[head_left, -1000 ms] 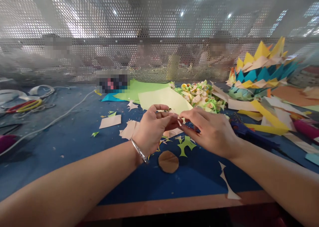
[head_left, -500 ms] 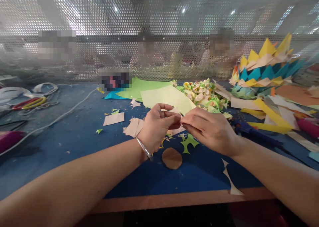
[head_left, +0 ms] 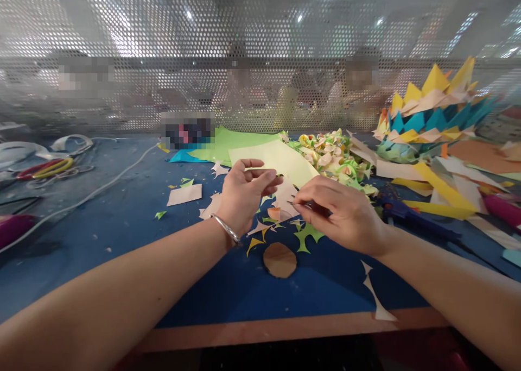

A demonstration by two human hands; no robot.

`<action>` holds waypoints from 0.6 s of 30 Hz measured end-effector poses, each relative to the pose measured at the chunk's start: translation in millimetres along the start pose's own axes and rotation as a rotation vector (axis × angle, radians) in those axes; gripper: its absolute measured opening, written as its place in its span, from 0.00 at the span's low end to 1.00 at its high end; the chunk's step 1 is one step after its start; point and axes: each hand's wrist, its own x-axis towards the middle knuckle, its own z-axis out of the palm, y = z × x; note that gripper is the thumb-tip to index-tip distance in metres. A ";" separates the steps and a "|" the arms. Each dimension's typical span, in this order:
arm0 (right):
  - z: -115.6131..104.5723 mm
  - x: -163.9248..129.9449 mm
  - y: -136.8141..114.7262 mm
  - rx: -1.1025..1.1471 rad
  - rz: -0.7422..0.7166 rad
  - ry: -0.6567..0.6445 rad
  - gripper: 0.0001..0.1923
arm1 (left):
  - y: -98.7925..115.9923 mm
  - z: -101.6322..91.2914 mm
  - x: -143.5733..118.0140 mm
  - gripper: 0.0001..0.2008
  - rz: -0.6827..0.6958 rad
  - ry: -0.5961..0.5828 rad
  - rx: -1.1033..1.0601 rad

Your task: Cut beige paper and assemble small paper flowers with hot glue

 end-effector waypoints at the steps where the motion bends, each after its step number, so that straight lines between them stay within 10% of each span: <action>1: -0.6 0.4 0.2 0.012 0.026 0.032 0.03 | 1.5 -0.7 -0.2 0.10 0.009 0.020 0.011; 8: -6.7 0.6 2.3 -0.054 0.084 0.156 0.03 | 9.9 0.3 -22.2 0.14 -0.307 -0.286 0.133; 18: -6.1 2.1 -1.0 -0.005 0.033 0.046 0.04 | 7.7 1.4 -23.3 0.09 -0.377 -0.317 0.080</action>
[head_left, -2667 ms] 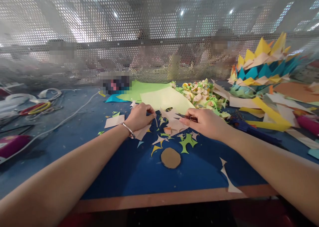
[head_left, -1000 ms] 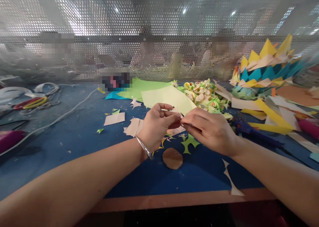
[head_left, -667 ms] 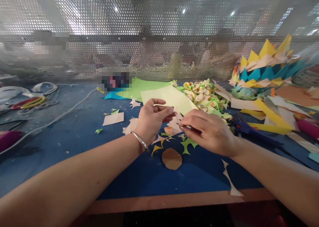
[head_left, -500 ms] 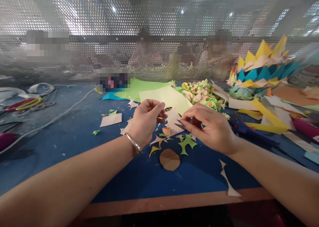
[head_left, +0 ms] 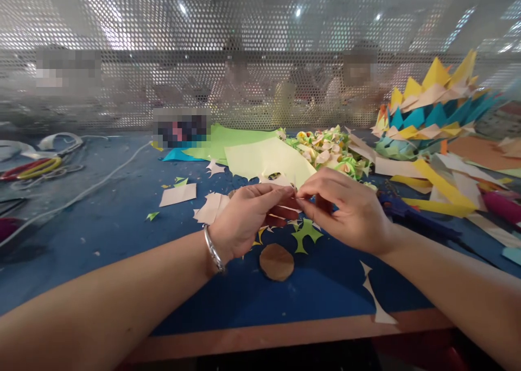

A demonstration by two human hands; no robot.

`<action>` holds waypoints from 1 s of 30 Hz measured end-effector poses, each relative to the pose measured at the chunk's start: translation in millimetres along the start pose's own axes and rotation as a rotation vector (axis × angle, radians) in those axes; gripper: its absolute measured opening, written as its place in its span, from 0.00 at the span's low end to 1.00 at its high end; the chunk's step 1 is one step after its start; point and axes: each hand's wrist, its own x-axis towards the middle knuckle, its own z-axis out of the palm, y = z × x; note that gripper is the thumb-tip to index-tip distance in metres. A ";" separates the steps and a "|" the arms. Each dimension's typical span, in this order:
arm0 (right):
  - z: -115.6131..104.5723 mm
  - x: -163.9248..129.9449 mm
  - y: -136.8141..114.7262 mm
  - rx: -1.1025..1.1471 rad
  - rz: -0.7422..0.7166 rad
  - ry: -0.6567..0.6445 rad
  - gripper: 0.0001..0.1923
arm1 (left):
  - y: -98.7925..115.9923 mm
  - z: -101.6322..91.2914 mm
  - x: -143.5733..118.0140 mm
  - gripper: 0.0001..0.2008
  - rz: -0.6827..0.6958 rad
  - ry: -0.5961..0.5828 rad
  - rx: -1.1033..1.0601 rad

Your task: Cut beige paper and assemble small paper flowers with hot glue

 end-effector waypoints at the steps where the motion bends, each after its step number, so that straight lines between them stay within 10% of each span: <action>1: -0.1 0.0 -0.3 0.006 0.000 -0.010 0.04 | 0.1 -0.8 1.0 0.09 0.000 -0.008 -0.001; 30: 3.8 1.3 4.8 0.337 0.366 -0.065 0.05 | -1.3 -3.2 5.3 0.08 0.222 -0.061 0.328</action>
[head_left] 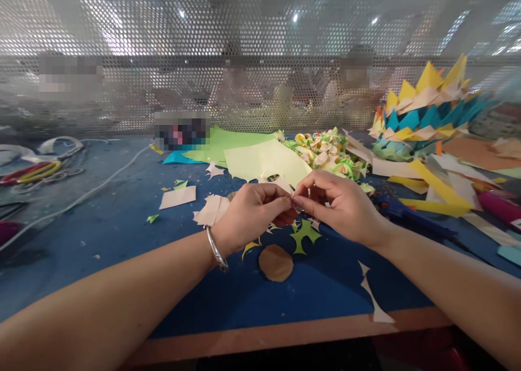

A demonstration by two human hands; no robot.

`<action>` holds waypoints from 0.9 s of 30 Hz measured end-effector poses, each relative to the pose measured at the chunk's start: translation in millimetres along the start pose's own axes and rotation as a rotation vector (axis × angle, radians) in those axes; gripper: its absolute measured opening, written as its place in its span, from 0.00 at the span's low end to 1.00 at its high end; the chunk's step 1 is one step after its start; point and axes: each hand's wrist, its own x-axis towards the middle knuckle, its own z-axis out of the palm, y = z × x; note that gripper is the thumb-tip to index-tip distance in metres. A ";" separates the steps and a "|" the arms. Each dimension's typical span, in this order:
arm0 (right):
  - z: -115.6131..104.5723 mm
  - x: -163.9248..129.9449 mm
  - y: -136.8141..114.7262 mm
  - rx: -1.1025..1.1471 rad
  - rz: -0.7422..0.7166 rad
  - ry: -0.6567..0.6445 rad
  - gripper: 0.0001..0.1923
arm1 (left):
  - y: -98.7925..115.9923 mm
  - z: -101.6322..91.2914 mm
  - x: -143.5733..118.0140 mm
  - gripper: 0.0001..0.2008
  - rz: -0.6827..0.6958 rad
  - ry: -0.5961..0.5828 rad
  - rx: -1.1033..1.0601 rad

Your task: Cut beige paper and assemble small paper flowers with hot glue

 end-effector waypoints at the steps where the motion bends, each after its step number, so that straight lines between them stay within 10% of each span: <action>1: -0.2 -0.1 0.0 0.004 0.001 -0.002 0.05 | -0.1 0.3 0.1 0.08 0.001 0.002 -0.001; 27: -5.0 0.0 5.7 0.252 0.192 -0.080 0.12 | -5.0 -7.3 7.4 0.09 -0.047 -0.225 -0.076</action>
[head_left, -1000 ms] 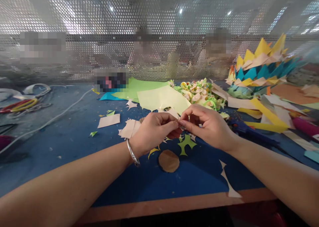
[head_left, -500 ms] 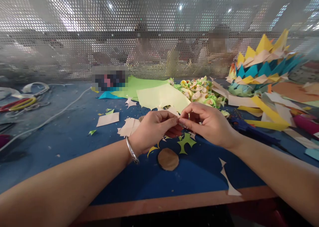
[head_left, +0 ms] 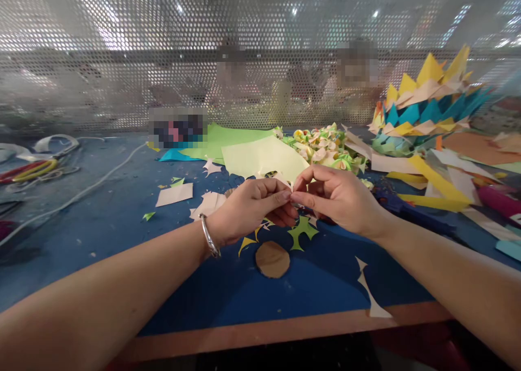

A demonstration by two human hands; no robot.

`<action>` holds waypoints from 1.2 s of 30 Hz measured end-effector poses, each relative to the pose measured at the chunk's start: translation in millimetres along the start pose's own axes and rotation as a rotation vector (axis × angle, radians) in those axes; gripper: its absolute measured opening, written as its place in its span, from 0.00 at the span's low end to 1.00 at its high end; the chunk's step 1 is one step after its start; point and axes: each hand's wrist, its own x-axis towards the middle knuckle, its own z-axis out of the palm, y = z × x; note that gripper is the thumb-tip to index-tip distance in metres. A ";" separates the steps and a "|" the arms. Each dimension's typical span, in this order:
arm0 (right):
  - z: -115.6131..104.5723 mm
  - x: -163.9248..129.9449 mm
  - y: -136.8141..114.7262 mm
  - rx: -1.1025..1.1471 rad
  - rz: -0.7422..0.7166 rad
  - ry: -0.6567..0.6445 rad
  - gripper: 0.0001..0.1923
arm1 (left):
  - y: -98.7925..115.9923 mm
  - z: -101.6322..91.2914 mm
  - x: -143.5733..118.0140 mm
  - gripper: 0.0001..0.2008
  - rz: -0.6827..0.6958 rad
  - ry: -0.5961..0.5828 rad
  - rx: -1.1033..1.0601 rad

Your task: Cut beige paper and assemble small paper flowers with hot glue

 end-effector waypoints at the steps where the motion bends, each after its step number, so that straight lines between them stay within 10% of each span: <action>1: 0.1 0.1 0.0 0.003 0.002 0.000 0.12 | -0.2 -0.1 0.3 0.09 0.001 -0.002 0.006; 36: 2.1 2.0 -3.7 0.072 0.108 -0.008 0.12 | 1.6 -0.9 -0.9 0.09 0.161 0.011 0.482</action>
